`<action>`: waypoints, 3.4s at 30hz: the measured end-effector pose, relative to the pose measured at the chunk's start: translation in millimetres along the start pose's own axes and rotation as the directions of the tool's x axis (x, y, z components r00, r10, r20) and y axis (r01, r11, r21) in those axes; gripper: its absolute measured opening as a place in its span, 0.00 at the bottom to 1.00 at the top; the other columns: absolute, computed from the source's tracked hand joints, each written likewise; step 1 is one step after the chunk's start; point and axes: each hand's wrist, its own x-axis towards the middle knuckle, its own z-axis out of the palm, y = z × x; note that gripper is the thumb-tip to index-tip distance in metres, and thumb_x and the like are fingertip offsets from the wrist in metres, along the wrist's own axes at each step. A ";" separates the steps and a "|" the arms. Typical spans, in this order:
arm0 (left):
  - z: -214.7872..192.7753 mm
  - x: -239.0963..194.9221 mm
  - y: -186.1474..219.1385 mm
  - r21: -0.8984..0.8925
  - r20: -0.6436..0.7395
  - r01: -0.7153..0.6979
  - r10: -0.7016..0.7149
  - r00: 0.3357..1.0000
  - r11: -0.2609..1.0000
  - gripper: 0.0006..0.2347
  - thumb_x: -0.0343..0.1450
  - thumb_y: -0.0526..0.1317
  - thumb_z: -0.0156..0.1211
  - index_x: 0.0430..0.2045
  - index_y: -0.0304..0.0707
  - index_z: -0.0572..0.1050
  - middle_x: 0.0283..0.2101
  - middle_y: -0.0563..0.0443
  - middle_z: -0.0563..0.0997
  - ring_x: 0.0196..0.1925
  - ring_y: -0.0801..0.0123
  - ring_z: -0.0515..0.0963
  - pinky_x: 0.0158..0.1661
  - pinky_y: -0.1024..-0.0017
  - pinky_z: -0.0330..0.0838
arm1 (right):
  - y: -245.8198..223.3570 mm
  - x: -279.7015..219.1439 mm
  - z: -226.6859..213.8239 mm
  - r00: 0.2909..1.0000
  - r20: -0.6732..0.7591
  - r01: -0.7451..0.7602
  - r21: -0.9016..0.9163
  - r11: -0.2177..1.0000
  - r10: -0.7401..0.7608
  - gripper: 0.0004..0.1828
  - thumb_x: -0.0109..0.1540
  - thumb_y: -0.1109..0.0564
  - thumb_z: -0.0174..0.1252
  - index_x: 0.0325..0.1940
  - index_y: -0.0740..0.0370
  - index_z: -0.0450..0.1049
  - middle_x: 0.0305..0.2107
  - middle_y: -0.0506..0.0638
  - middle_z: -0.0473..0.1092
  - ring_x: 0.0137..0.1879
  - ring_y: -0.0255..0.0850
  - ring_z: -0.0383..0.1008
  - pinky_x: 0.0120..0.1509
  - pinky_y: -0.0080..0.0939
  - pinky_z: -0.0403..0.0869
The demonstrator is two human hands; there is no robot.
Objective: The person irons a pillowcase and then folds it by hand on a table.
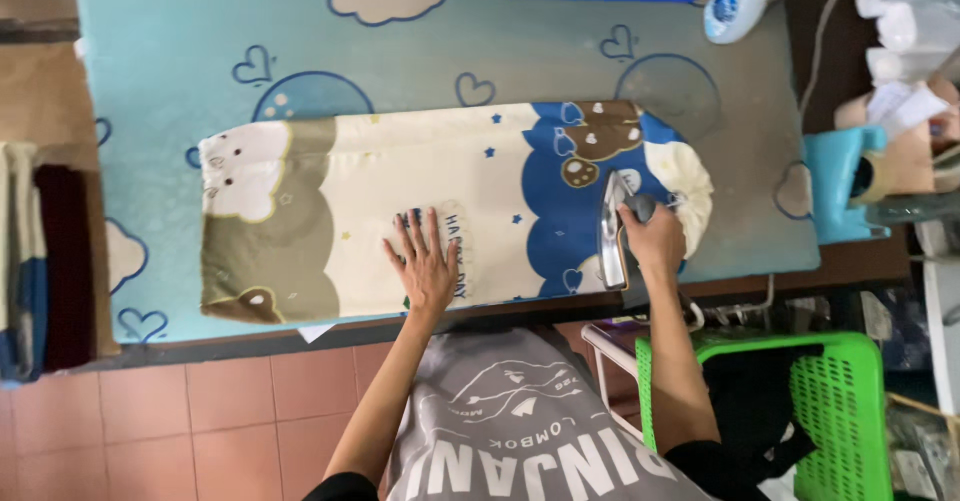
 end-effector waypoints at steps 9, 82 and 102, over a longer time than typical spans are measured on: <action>-52.4 28.4 -135.9 0.025 -0.058 0.349 -0.347 0.936 0.937 0.28 0.81 0.59 0.34 0.80 0.63 0.47 0.82 0.38 0.50 0.83 0.38 0.39 0.71 0.26 0.29 | -338.0 -160.6 50.4 0.769 0.250 0.589 0.084 0.804 -0.589 0.23 0.62 0.35 0.61 0.40 0.56 0.77 0.33 0.59 0.81 0.45 0.61 0.84 0.49 0.62 0.80; 89.3 33.6 385.3 -0.672 0.732 0.740 0.113 0.672 -0.045 0.39 0.66 0.51 0.79 0.68 0.29 0.66 0.53 0.23 0.81 0.55 0.44 0.85 0.56 0.55 0.80 | 162.6 189.4 -29.1 0.797 -0.583 0.513 0.790 0.335 0.154 0.21 0.71 0.49 0.67 0.64 0.59 0.73 0.56 0.58 0.75 0.65 0.42 0.73 0.73 0.45 0.69; 186.8 28.7 422.6 -0.617 0.717 0.702 -0.113 0.688 0.355 0.29 0.58 0.52 0.78 0.53 0.48 0.79 0.43 0.47 0.87 0.50 0.57 0.87 0.50 0.61 0.83 | 46.2 106.7 -64.0 0.709 -0.154 0.696 -0.004 0.718 -0.689 0.16 0.61 0.37 0.69 0.44 0.43 0.76 0.33 0.46 0.75 0.45 0.47 0.79 0.53 0.47 0.77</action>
